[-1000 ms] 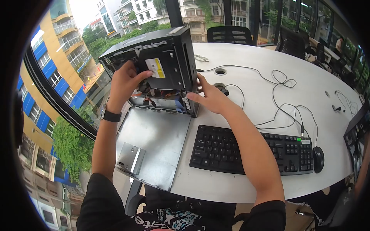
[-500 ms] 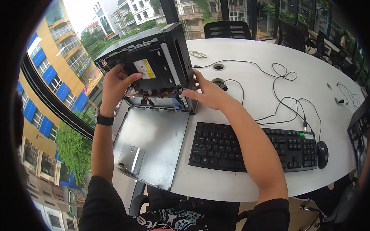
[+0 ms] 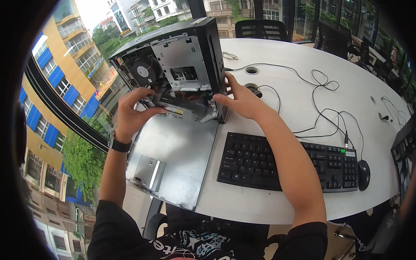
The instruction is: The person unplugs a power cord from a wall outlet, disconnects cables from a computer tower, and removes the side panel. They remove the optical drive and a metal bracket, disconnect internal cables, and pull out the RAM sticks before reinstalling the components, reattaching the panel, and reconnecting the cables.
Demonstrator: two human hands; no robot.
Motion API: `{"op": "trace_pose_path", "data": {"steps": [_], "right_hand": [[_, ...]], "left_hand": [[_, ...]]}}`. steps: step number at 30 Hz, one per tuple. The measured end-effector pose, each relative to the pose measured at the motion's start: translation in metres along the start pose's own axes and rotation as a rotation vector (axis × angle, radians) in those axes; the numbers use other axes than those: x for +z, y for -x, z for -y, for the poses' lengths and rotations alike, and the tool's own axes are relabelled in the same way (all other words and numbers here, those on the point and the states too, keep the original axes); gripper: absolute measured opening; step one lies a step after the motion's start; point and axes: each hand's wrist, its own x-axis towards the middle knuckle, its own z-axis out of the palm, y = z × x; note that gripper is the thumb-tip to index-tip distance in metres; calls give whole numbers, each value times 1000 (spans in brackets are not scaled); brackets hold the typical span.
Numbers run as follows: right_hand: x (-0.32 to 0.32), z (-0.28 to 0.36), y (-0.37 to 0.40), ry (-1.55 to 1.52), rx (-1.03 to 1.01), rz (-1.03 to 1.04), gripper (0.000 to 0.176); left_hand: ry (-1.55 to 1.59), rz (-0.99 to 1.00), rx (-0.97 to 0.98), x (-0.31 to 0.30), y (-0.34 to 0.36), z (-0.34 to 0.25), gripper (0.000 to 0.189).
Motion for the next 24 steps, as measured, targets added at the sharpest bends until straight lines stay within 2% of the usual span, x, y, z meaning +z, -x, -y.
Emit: {"op": "trace_pose_path", "data": {"steps": [2, 4, 5, 6, 8, 16, 24], "right_hand": [[0, -5, -4, -29, -24, 7, 97], [2, -12, -3, -72, -35, 8, 99], [1, -10, -2, -51, -39, 0, 101], [1, -8, -2, -29, -46, -7, 104], [2, -9, -3, -24, -30, 2, 108], [3, -8, -3, -6, -45, -29, 108], [3, -6, -1, 27, -23, -36, 107]], "left_hand": [[35, 12, 31, 0, 12, -8, 47], [494, -66, -262, 4, 24, -15, 43], [682, -154, -296, 9, 24, -26, 38], [683, -143, -304, 7, 31, -24, 38], [798, 60, -717, -2, 47, -15, 32], [952, 250, -959, 6, 65, -9, 28], [976, 332, -1022, 40, 63, -2, 37]]}}
